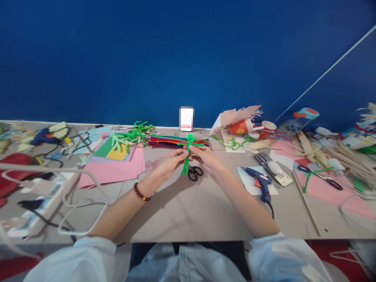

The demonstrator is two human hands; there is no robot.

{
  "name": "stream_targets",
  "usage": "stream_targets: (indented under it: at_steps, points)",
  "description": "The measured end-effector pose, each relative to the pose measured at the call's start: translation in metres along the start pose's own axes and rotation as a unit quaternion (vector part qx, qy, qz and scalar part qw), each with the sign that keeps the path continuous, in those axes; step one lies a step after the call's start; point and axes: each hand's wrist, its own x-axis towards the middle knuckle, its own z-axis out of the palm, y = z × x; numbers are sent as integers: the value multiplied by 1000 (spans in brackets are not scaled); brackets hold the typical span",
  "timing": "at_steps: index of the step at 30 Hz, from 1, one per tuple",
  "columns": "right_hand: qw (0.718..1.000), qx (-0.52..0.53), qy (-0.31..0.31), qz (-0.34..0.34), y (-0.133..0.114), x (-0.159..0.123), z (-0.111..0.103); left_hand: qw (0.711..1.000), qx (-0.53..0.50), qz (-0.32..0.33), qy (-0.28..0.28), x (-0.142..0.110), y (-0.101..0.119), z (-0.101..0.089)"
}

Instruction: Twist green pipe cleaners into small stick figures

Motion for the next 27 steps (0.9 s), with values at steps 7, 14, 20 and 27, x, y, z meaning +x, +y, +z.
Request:
stream_targets:
  at_steps: [7, 14, 20, 27]
  points:
    - [995, 82, -49, 20, 3, 0, -2, 999, 8, -10, -41, -5, 4, 3]
    - [995, 91, -41, -1, -4, -7, 9, 997, 17, -17, -72, -11, 10, 9]
    - [996, 83, -32, -13, -4, -10, 10, 996, 14, -22, -85, -11, 11, 9]
    - [997, 56, -56, 20, -2, -5, 4, 999, -37, -14, -12, -9, 5, 12]
